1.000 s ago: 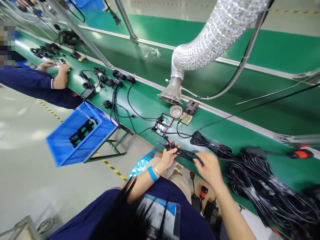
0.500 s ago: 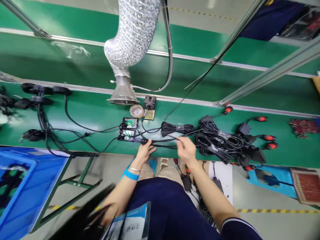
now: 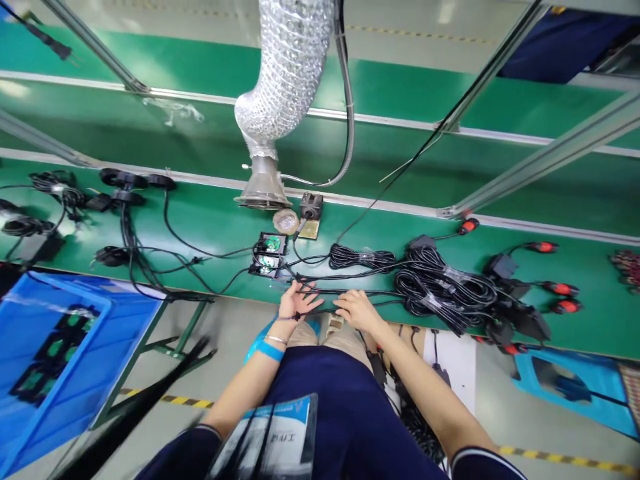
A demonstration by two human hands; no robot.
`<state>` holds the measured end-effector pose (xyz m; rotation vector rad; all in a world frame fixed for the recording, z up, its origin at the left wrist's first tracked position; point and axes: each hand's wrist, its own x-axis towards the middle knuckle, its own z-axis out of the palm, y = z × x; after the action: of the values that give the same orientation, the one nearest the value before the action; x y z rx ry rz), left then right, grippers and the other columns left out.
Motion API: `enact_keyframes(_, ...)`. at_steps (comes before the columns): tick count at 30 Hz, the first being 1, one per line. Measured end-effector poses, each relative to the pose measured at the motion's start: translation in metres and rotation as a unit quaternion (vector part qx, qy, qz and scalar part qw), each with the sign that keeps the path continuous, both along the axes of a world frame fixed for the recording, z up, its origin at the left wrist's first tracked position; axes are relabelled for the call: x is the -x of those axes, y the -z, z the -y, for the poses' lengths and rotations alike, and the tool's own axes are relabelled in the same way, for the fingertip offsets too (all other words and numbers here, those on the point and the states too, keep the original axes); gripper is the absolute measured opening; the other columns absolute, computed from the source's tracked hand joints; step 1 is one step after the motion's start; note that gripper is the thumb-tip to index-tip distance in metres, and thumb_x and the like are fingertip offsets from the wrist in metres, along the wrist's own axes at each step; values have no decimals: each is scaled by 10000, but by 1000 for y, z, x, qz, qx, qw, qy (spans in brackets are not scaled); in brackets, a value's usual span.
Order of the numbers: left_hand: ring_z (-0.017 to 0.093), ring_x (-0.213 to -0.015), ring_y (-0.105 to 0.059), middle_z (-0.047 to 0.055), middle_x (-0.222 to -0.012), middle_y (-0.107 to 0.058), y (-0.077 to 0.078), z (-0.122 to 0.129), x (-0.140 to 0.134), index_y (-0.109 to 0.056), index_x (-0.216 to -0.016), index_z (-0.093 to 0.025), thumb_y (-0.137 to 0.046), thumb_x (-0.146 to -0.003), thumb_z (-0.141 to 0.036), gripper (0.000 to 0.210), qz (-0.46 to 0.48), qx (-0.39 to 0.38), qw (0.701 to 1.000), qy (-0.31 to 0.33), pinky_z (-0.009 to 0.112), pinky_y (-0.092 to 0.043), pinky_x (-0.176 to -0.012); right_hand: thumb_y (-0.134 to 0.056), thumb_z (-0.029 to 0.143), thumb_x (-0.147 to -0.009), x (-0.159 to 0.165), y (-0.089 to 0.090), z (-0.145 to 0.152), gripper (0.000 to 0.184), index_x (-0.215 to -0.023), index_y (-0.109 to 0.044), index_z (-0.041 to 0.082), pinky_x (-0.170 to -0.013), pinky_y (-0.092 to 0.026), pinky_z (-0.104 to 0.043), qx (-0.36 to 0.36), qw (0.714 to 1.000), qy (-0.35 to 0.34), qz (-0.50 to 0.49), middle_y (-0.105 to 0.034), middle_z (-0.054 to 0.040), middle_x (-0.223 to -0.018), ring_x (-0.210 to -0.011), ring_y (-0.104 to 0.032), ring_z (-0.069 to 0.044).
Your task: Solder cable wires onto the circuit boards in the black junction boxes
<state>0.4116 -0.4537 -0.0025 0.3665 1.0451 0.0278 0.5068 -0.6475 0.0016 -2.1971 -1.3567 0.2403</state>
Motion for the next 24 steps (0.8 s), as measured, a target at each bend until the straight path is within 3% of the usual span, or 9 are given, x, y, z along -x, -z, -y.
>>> enact_keyframes(3, 310, -1026, -619, 117, -1085, -639, -3, 2, 11, -568, -956, -172, -355, -942, -496, 388, 15, 48, 998, -39, 667, -459, -886, -526, 398, -932, -38, 3, 14, 298, -1105, -586, 163, -906, -494, -391, 60, 996, 58, 11, -582, -77, -1138, -1011, -570, -169)
enact_keyframes(6, 333, -1078, -603, 134, -1097, -639, -1, 6, 15, -561, -981, -178, -357, -908, -547, 428, 20, 73, 994, -85, 696, -417, -922, -540, 386, -923, -88, -3, 36, 317, -1135, -570, 152, -933, -475, -428, 99, 986, 131, 28, -560, -92, -1179, -1076, -545, -202)
enact_keyframes(11, 328, -1043, -615, 141, -1046, -647, 2, 8, 15, -569, -962, -165, -382, -916, -479, 368, 4, 99, 988, -119, 675, -411, -939, -531, 428, -925, -145, -28, 60, 318, -1016, -599, 131, -842, -509, -361, 83, 991, 98, 24, -612, -55, -989, -903, -592, -148)
enact_keyframes(14, 298, -1002, -624, 117, -981, -649, 2, 7, 14, -584, -971, -154, -380, -946, -414, 332, -10, 111, 986, -124, 645, -423, -938, -547, 488, -905, -164, -61, 80, 355, -932, -631, 144, -804, -524, -331, 14, 996, 84, 20, -646, -38, -901, -821, -612, -124)
enact_keyframes(16, 269, -1019, -612, 101, -1007, -636, 3, 6, 14, -586, -1020, -142, -417, -953, -422, 334, -20, 119, 985, -124, 585, -441, -948, -604, 529, -849, -176, -87, 94, 372, -877, -659, 162, -730, -522, -297, -56, 991, 121, 30, -664, -38, -822, -738, -617, -123)
enact_keyframes(19, 232, -1063, -583, 95, -1118, -603, 6, 4, 11, -566, -1138, -137, -493, -935, -449, 379, -33, 126, 985, -116, 492, -462, -951, -685, 537, -758, -192, -131, 109, 365, -791, -671, 174, -542, -456, -270, -190, 953, 226, 61, -649, -60, -685, -566, -576, -127)
enact_keyframes(24, 233, -1088, -571, 99, -1191, -578, 7, 5, -5, -540, -1212, -150, -501, -933, -459, 418, -40, 118, 988, -96, 480, -468, -950, -718, 630, -636, -208, -206, 120, 470, -689, -616, 174, -485, -423, -304, -334, 886, 309, 91, -580, -49, -589, -494, -549, -143)
